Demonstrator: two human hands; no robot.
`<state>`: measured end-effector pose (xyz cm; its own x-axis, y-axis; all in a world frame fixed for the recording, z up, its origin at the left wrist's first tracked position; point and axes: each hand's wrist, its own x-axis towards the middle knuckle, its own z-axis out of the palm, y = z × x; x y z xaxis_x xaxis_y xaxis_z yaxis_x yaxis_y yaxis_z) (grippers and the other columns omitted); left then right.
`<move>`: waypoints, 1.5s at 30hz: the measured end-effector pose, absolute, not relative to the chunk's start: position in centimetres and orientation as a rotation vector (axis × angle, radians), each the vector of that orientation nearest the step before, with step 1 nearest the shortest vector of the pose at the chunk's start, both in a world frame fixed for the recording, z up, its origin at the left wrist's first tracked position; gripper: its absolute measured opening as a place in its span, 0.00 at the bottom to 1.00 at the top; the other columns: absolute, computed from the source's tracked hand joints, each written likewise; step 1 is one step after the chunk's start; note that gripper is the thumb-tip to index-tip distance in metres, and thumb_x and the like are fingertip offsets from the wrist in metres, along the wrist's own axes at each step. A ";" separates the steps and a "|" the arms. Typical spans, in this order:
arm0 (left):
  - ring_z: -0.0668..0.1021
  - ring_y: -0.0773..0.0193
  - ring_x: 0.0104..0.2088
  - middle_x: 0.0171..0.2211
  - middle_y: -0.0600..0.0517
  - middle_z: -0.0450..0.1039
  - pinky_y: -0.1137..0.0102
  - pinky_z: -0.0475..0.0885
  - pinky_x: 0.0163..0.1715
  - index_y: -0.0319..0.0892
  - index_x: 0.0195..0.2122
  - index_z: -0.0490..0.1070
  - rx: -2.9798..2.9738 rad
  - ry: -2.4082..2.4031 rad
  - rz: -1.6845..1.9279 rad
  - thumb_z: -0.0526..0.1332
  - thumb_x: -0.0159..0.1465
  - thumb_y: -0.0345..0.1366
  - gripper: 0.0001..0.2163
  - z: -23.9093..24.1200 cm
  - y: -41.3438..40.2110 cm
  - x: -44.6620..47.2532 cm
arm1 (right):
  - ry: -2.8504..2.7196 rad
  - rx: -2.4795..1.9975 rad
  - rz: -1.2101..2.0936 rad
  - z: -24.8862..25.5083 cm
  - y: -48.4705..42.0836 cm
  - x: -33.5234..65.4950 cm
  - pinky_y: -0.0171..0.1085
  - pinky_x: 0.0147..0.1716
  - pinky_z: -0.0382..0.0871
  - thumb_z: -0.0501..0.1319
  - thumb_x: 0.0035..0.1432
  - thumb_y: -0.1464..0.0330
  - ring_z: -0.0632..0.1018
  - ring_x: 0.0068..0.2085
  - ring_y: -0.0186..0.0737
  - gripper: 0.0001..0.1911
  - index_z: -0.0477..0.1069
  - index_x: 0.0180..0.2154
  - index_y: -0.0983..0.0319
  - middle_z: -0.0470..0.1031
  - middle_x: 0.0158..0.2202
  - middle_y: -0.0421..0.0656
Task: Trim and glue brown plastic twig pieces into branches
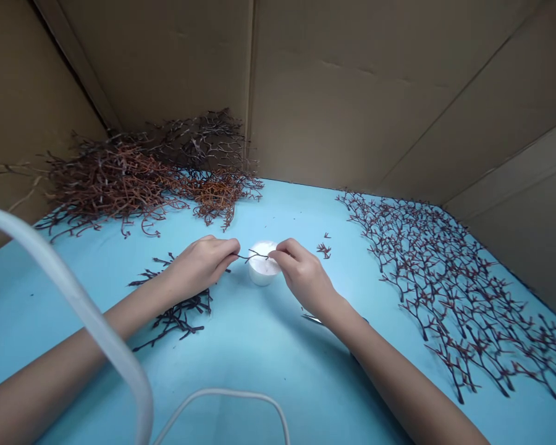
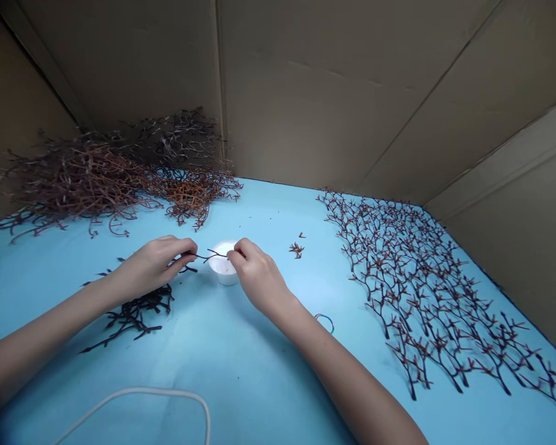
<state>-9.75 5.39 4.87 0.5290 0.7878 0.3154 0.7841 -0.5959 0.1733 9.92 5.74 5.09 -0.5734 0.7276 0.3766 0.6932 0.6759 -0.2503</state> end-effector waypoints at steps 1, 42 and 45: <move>0.70 0.65 0.23 0.20 0.53 0.66 0.73 0.64 0.24 0.39 0.27 0.62 2.742 1.402 0.588 0.45 0.60 0.32 0.09 5.0 5.4 -9.8 | -2.403 -1.097 0.117 5.2 5.7 10.0 0.31 0.26 0.61 0.42 0.54 0.75 0.65 0.27 0.33 0.14 0.65 0.27 0.63 0.65 0.27 0.43; 0.71 0.67 0.22 0.22 0.52 0.68 0.74 0.65 0.22 0.39 0.32 0.61 2.484 1.503 0.898 0.45 0.58 0.31 0.07 5.0 4.6 -8.4 | -2.278 -1.022 -0.088 6.6 6.5 10.9 0.31 0.25 0.61 0.44 0.56 0.74 0.66 0.27 0.33 0.14 0.68 0.32 0.64 0.66 0.29 0.45; 0.71 0.68 0.23 0.22 0.53 0.68 0.75 0.65 0.23 0.39 0.30 0.61 2.493 1.461 0.916 0.45 0.59 0.30 0.07 4.8 4.7 -8.1 | -2.308 -1.069 -0.025 5.9 6.8 11.1 0.32 0.26 0.61 0.44 0.56 0.74 0.66 0.29 0.34 0.14 0.67 0.33 0.63 0.65 0.30 0.45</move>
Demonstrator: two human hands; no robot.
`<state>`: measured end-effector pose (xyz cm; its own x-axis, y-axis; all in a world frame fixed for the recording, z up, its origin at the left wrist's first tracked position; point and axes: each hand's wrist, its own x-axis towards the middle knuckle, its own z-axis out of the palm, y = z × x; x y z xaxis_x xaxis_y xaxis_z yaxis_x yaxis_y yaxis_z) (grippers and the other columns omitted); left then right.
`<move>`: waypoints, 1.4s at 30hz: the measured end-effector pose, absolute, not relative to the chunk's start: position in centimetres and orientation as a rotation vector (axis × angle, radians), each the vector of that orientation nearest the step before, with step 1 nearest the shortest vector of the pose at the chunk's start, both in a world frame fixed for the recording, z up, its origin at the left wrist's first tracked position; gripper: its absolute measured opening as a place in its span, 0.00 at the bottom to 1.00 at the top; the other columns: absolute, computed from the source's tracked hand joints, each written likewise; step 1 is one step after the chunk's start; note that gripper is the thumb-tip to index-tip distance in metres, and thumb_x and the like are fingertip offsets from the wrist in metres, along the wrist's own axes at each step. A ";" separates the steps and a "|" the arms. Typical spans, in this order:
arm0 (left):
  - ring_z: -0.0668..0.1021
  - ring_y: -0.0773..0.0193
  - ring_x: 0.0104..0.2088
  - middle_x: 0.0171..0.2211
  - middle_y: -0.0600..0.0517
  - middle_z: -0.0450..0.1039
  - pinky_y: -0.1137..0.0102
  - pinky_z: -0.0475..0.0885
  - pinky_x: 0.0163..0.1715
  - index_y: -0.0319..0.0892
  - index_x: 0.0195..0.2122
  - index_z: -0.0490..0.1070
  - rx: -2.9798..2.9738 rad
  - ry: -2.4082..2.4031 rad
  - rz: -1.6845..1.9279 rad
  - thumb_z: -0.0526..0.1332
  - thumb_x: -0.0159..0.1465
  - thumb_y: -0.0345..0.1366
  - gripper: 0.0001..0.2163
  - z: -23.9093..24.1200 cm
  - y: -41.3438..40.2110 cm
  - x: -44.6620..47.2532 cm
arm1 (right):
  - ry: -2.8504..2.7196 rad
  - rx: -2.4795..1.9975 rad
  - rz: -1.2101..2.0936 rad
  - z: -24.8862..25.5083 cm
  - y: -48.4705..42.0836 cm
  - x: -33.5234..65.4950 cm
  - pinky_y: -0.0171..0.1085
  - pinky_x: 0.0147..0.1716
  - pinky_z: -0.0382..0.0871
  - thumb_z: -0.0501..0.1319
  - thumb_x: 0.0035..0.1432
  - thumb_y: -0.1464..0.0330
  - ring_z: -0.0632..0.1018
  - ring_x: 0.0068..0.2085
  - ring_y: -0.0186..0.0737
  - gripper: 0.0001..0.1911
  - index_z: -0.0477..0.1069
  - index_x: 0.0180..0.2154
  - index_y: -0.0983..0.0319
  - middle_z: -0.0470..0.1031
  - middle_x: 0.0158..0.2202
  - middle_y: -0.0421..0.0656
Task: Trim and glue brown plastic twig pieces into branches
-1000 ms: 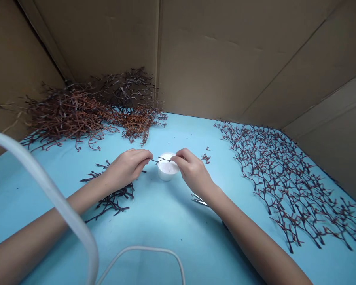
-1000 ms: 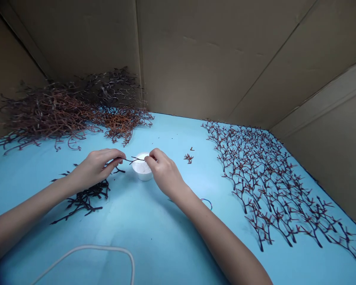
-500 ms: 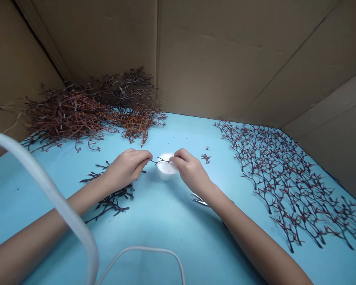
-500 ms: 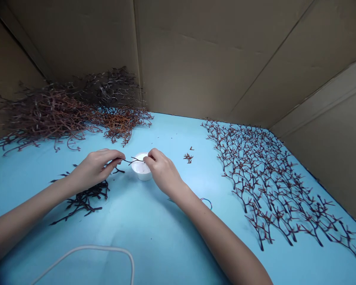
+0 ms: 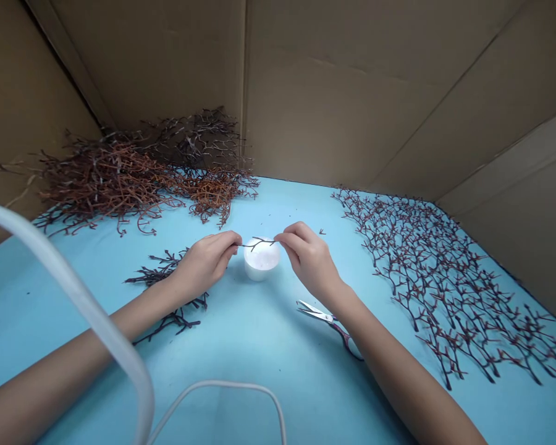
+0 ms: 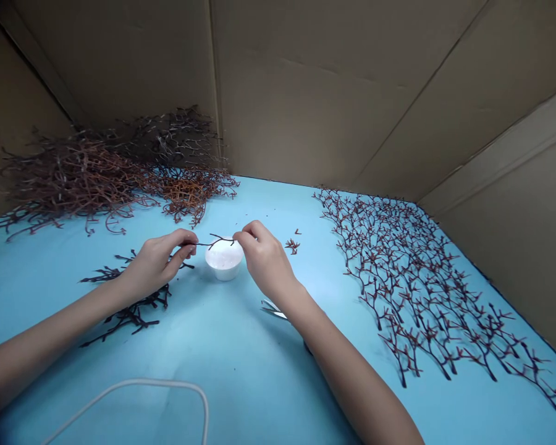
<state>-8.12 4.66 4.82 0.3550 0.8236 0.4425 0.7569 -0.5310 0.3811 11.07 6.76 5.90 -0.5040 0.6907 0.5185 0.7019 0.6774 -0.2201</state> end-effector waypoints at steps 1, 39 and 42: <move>0.71 0.68 0.23 0.23 0.52 0.68 0.75 0.65 0.24 0.39 0.30 0.61 2.507 1.453 0.915 0.45 0.59 0.29 0.07 4.7 4.7 -8.1 | -2.318 -1.081 -0.002 5.7 6.9 11.0 0.32 0.27 0.61 0.44 0.56 0.74 0.66 0.29 0.34 0.14 0.67 0.33 0.63 0.65 0.31 0.45; 0.69 0.69 0.19 0.19 0.58 0.64 0.73 0.64 0.22 0.42 0.31 0.55 1.650 1.282 1.016 0.50 0.55 0.34 0.03 3.9 5.0 -7.7 | -2.365 -1.017 -0.020 6.5 7.0 11.7 0.31 0.22 0.60 0.48 0.55 0.73 0.67 0.24 0.32 0.12 0.70 0.29 0.64 0.66 0.26 0.43; 0.69 0.70 0.19 0.19 0.58 0.64 0.74 0.63 0.22 0.42 0.30 0.54 1.686 1.293 1.002 0.49 0.56 0.33 0.02 3.6 5.0 -7.6 | -2.392 -1.044 -0.051 6.3 7.0 11.7 0.31 0.22 0.60 0.46 0.56 0.74 0.66 0.25 0.33 0.14 0.70 0.30 0.64 0.65 0.26 0.44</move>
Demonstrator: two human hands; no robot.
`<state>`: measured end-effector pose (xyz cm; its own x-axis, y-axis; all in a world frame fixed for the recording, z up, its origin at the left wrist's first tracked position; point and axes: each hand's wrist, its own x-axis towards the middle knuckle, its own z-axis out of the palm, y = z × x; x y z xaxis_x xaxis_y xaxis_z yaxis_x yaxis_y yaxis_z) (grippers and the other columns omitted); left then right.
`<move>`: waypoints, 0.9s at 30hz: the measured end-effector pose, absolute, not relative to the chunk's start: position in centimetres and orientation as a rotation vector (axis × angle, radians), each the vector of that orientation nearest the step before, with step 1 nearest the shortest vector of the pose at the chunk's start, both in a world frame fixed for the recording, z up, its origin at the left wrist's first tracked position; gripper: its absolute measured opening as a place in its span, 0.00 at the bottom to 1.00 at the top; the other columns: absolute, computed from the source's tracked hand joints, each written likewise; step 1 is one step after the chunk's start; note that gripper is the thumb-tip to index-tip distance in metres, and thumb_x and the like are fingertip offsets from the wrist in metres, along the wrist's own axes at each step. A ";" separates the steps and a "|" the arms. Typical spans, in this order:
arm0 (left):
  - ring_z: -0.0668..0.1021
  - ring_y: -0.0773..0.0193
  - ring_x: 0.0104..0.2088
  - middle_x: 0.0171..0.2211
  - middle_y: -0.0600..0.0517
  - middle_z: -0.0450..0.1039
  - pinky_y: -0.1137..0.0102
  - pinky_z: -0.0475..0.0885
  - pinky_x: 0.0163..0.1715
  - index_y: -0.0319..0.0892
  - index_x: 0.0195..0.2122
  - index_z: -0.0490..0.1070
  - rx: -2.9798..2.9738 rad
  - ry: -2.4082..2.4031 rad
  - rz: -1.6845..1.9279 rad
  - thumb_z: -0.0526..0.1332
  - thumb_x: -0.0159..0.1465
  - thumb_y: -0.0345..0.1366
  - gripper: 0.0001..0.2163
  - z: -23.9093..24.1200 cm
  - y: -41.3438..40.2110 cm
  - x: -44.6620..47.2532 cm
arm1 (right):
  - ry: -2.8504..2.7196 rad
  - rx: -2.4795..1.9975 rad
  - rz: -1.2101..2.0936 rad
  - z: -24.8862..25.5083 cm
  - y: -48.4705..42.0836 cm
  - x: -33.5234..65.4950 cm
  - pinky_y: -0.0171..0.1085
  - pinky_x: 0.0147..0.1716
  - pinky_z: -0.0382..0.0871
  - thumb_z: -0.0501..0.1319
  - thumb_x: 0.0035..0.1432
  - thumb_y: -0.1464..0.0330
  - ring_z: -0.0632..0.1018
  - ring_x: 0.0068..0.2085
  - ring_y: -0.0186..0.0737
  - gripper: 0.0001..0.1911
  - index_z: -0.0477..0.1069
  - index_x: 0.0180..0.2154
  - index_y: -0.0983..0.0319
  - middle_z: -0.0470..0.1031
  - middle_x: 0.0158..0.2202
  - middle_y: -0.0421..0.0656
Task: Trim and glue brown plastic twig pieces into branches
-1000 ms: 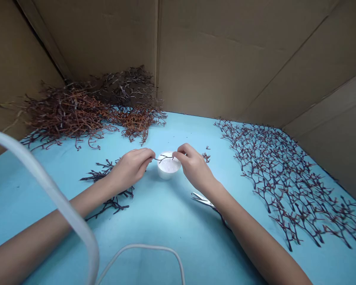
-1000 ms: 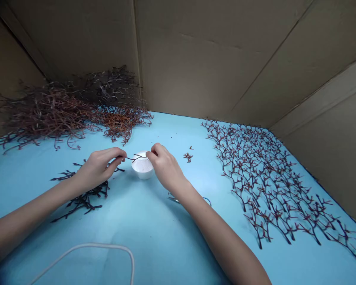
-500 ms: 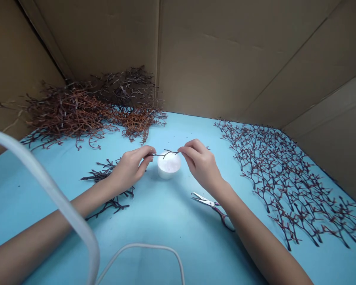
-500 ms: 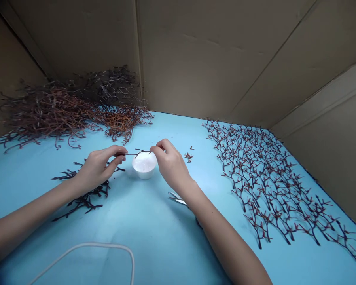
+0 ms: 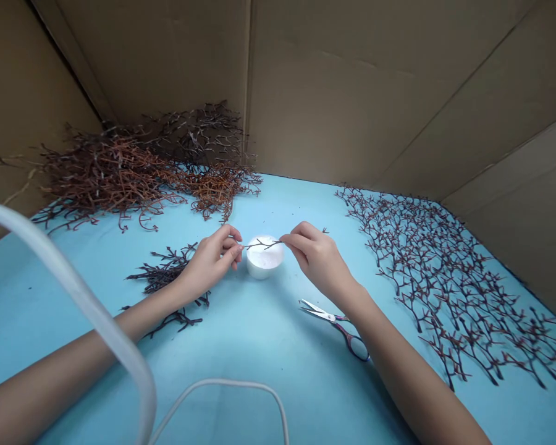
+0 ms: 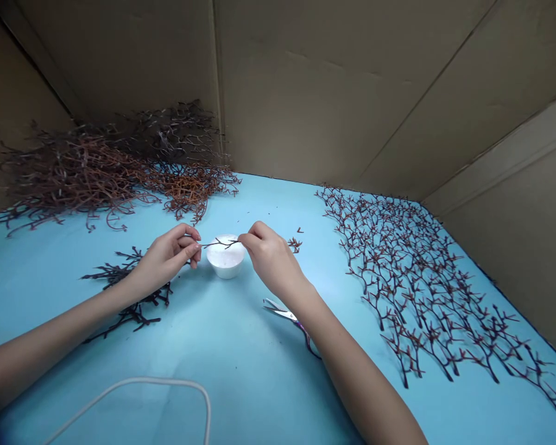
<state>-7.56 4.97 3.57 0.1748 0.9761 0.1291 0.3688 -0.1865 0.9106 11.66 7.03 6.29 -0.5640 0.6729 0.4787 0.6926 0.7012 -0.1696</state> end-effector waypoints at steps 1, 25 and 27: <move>0.69 0.70 0.19 0.19 0.58 0.64 0.74 0.63 0.22 0.42 0.30 0.54 1.698 1.298 0.994 0.49 0.56 0.33 0.02 3.5 4.9 -7.5 | -2.399 -1.049 -0.065 6.2 7.0 11.6 0.31 0.22 0.59 0.46 0.56 0.74 0.66 0.25 0.33 0.14 0.70 0.30 0.64 0.65 0.27 0.44; 0.69 0.69 0.21 0.20 0.58 0.63 0.74 0.64 0.24 0.43 0.34 0.54 1.779 1.357 0.998 0.48 0.57 0.32 0.04 3.7 4.9 -7.5 | -2.324 -1.031 -0.107 6.7 6.8 10.9 0.32 0.23 0.58 0.44 0.56 0.75 0.63 0.26 0.33 0.14 0.67 0.29 0.63 0.62 0.26 0.43; 0.70 0.69 0.22 0.21 0.57 0.64 0.74 0.64 0.25 0.42 0.33 0.55 1.766 1.346 1.027 0.48 0.57 0.32 0.03 3.8 4.8 -7.5 | -2.288 -1.002 -0.082 6.9 6.9 11.1 0.32 0.24 0.59 0.46 0.55 0.75 0.64 0.25 0.33 0.13 0.68 0.30 0.63 0.63 0.26 0.43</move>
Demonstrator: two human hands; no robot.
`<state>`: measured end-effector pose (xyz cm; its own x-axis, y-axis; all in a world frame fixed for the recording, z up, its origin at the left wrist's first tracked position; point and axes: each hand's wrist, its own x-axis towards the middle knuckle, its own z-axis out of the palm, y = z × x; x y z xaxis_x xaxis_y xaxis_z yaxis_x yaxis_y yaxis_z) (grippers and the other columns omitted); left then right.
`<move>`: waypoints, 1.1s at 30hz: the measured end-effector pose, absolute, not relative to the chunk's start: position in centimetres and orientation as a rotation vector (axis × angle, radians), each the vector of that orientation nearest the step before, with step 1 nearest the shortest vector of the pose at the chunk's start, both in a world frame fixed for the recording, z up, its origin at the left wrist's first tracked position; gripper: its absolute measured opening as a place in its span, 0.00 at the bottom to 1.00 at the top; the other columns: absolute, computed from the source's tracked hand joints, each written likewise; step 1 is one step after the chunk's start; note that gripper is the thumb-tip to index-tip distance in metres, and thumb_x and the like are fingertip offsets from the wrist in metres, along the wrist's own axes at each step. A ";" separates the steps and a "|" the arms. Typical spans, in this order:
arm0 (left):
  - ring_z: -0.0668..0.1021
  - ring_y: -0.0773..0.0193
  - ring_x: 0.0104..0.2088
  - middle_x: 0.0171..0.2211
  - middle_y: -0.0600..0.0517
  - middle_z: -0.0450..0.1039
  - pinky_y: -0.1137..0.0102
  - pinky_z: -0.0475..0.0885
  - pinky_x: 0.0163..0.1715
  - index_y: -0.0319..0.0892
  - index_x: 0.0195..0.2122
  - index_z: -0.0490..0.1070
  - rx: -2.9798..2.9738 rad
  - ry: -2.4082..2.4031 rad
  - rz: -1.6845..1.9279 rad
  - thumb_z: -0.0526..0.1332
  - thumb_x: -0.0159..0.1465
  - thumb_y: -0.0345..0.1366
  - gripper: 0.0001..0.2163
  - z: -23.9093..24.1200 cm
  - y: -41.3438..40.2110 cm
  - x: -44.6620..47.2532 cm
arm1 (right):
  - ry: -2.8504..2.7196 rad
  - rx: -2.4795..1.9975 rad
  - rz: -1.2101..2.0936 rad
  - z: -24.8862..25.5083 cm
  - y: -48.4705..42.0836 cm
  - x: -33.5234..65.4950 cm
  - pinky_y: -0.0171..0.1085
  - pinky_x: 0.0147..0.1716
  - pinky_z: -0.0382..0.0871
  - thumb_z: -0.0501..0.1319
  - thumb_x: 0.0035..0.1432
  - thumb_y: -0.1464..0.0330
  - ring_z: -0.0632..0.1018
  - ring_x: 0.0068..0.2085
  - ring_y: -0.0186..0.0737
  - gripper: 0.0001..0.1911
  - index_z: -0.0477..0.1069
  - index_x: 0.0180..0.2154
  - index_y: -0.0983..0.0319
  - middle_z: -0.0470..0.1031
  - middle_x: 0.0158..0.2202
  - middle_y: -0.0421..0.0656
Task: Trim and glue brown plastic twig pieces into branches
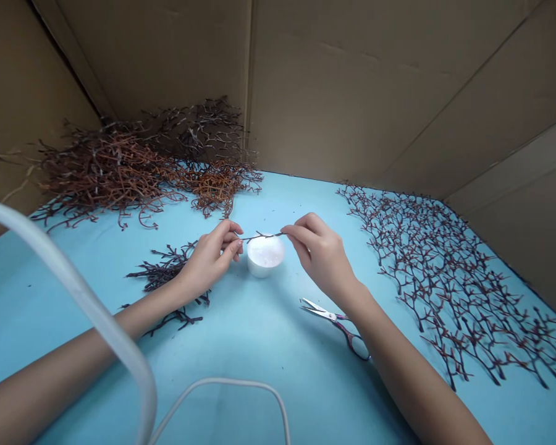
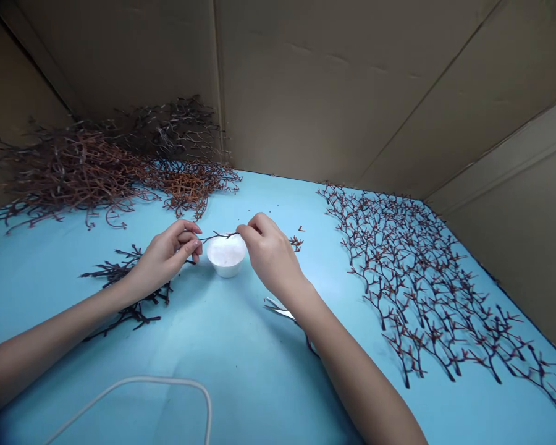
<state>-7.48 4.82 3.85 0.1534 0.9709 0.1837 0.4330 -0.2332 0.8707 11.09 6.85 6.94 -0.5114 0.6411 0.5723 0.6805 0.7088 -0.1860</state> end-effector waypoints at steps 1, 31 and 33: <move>0.70 0.69 0.23 0.22 0.57 0.64 0.73 0.64 0.25 0.42 0.32 0.55 1.757 1.343 1.037 0.48 0.57 0.31 0.02 3.9 4.8 -7.5 | -2.275 -0.992 -0.065 7.0 6.9 11.1 0.31 0.24 0.60 0.47 0.55 0.75 0.64 0.25 0.33 0.12 0.69 0.30 0.63 0.63 0.26 0.43; 0.71 0.64 0.29 0.27 0.50 0.70 0.72 0.64 0.29 0.38 0.29 0.67 2.306 1.534 0.933 0.48 0.57 0.29 0.08 3.7 4.8 -7.5 | -2.384 -1.151 -0.127 6.2 7.0 10.4 0.33 0.22 0.54 0.43 0.53 0.77 0.62 0.28 0.36 0.12 0.63 0.26 0.62 0.60 0.27 0.43; 0.71 0.65 0.28 0.27 0.50 0.70 0.72 0.64 0.29 0.39 0.29 0.67 2.251 1.546 0.965 0.49 0.57 0.29 0.07 3.9 4.7 -7.5 | -2.347 -1.120 -0.114 6.7 6.9 10.6 0.32 0.22 0.55 0.44 0.54 0.76 0.62 0.27 0.34 0.13 0.64 0.27 0.63 0.60 0.26 0.43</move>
<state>-7.47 4.75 3.93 0.2197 0.8983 0.3805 0.7364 -0.4085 0.5393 10.57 6.89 6.68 -0.5146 0.6988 0.4970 0.7436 0.6522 -0.1472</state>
